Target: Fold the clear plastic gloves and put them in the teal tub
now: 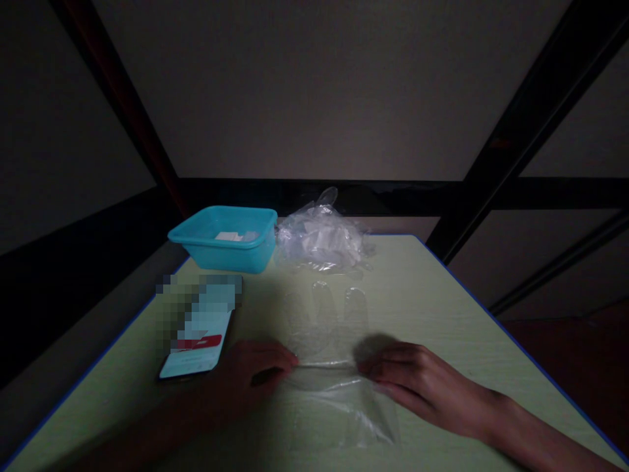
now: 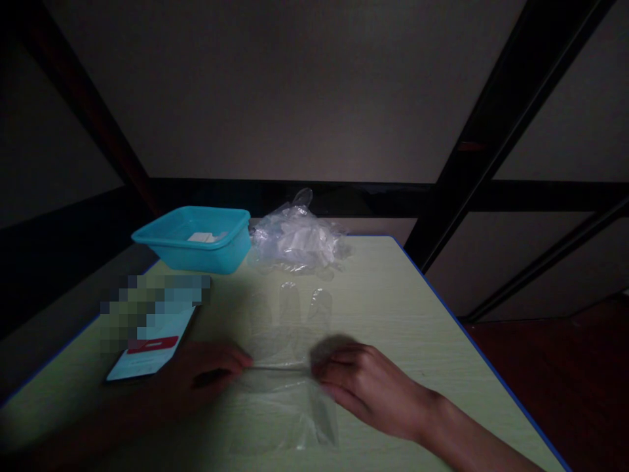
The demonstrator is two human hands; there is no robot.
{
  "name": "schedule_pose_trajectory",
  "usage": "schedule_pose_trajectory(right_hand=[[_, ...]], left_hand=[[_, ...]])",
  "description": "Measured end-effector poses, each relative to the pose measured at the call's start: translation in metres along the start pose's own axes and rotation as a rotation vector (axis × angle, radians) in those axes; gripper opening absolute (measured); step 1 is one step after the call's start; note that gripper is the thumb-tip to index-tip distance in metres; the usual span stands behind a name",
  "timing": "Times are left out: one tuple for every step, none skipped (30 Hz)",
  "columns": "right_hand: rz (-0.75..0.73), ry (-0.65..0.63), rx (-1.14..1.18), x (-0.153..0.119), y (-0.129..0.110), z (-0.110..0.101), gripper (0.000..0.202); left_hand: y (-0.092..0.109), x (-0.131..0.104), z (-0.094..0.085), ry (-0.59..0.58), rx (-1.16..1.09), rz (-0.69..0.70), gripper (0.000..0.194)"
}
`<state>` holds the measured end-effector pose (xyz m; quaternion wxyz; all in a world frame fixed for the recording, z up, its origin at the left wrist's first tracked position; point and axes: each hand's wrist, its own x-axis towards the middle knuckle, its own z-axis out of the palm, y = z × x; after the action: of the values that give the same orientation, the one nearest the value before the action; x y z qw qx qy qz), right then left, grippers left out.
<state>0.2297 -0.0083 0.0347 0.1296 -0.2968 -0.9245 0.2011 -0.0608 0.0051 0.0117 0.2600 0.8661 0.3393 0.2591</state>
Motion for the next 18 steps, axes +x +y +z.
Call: schedule_pose_trajectory(right_hand=[[0.014, 0.000, 0.017, 0.001, 0.000, -0.001, 0.036], [0.024, 0.003, 0.033, 0.002, 0.000, -0.002, 0.040], [0.034, 0.007, 0.052, 0.003, 0.001, -0.003, 0.044], [0.045, 0.009, 0.076, 0.004, 0.002, -0.003, 0.048], [0.061, 0.013, 0.107, 0.005, 0.003, -0.004, 0.051], [0.085, 0.018, 0.142, 0.007, 0.004, -0.005, 0.053], [0.118, 0.023, 0.182, 0.008, 0.006, -0.005, 0.054], [0.158, 0.026, 0.228, 0.010, 0.008, -0.006, 0.054], [0.202, 0.032, 0.284, 0.013, 0.011, -0.006, 0.055], [0.247, 0.038, 0.348, 0.016, 0.013, -0.006, 0.056], [0.290, 0.041, 0.420, 0.019, 0.016, -0.006, 0.057], [0.330, 0.042, 0.491, 0.022, 0.018, -0.006, 0.057], [0.369, 0.045, 0.559, 0.026, 0.021, -0.006, 0.057], [0.406, 0.048, 0.620, 0.029, 0.023, -0.005, 0.056], [0.445, 0.049, 0.675, 0.033, 0.025, -0.005, 0.055], [0.485, 0.047, 0.722, 0.036, 0.026, -0.004, 0.054], [0.525, 0.049, 0.760, 0.038, 0.028, -0.003, 0.054], [0.567, 0.053, 0.788, 0.040, 0.028, -0.003, 0.054]], left_hand=[[0.001, 0.001, -0.001, -0.002, -0.027, -0.029, 0.019], [0.002, 0.002, -0.001, -0.002, -0.046, -0.061, 0.019], [0.002, 0.003, -0.002, -0.004, -0.059, -0.093, 0.020], [0.002, 0.004, -0.003, -0.007, -0.066, -0.128, 0.020], [0.002, 0.005, -0.003, -0.012, -0.071, -0.164, 0.020], [0.001, 0.006, -0.004, -0.024, -0.077, -0.204, 0.019], [0.000, 0.007, -0.004, -0.036, -0.084, -0.245, 0.019], [-0.001, 0.008, -0.004, -0.046, -0.095, -0.283, 0.018], [-0.003, 0.010, -0.004, -0.053, -0.112, -0.314, 0.018], [-0.004, 0.012, -0.005, -0.060, -0.139, -0.341, 0.018], [-0.006, 0.014, -0.005, -0.068, -0.177, -0.363, 0.018], [-0.007, 0.016, -0.005, -0.074, -0.225, -0.383, 0.018], [-0.008, 0.018, -0.005, -0.077, -0.279, -0.402, 0.016], [-0.009, 0.021, -0.006, -0.084, -0.333, -0.422, 0.014], [-0.009, 0.023, -0.007, -0.089, -0.376, -0.444, 0.012], [-0.008, 0.026, -0.008, -0.095, -0.403, -0.464, 0.010], [-0.008, 0.028, -0.009, -0.098, -0.410, -0.481, 0.009], [-0.007, 0.030, -0.009, -0.101, -0.401, -0.495, 0.009]])
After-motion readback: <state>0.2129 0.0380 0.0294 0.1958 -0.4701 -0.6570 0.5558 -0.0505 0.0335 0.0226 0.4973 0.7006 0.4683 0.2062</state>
